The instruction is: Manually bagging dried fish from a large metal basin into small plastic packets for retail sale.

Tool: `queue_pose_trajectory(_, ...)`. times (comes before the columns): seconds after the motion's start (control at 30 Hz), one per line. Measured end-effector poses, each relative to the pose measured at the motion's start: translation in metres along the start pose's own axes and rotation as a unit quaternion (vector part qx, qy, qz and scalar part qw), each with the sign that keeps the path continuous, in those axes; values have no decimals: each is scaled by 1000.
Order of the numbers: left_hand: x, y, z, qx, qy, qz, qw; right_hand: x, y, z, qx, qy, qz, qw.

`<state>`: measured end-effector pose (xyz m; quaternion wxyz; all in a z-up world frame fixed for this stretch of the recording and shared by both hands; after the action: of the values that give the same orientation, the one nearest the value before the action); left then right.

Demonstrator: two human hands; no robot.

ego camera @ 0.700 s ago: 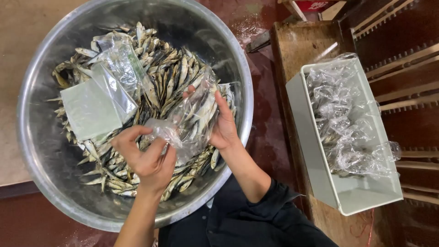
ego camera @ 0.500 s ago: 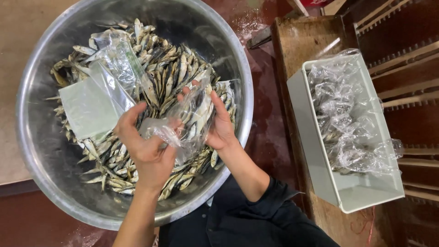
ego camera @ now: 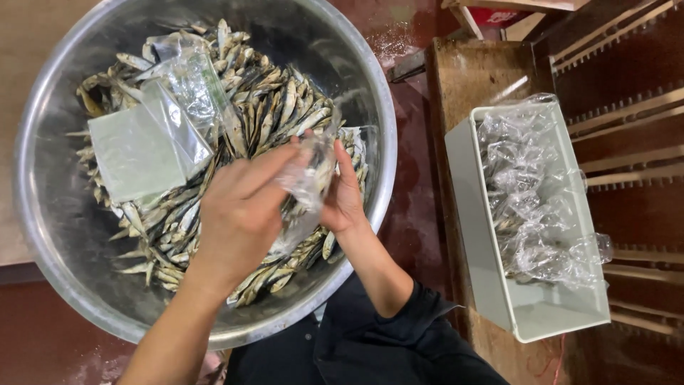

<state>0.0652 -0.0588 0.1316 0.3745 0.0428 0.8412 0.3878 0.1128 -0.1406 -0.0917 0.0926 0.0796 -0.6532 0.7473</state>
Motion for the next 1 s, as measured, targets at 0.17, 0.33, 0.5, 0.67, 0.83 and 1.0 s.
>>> queue_pose_trajectory(0.17,0,-4,-17,-105,-71,58,990,29,-58,1,41,-8,21,999)
queue_pose_trajectory(0.33,5,-11,-29,-85,-85,106,987,38,-50,-5,53,-13,-105,993)
queue_pose_trajectory(0.5,6,9,-26,136,-73,125,980,38,-49,10,-33,-13,26,999)
queue_pose_trajectory(0.67,11,23,35,322,66,108,938,27,-61,52,62,93,283,953)
queue_pose_trajectory(0.83,64,-57,144,129,324,190,918,9,-50,68,43,76,244,966)
queue_pose_trajectory(1.0,126,-148,187,-252,250,308,883,-3,-25,82,-4,62,55,997)
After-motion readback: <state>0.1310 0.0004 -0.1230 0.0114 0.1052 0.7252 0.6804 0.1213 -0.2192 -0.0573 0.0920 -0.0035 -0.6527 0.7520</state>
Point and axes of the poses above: each hand's wrist, its own x-axis away from the middle knuckle, its own y-axis out of the back of the hand, z = x × y, the point moved 9 cm from there along -x, towards the middle knuckle, and after that the axes turned 12 degrees about y, right-handed, at the moved point
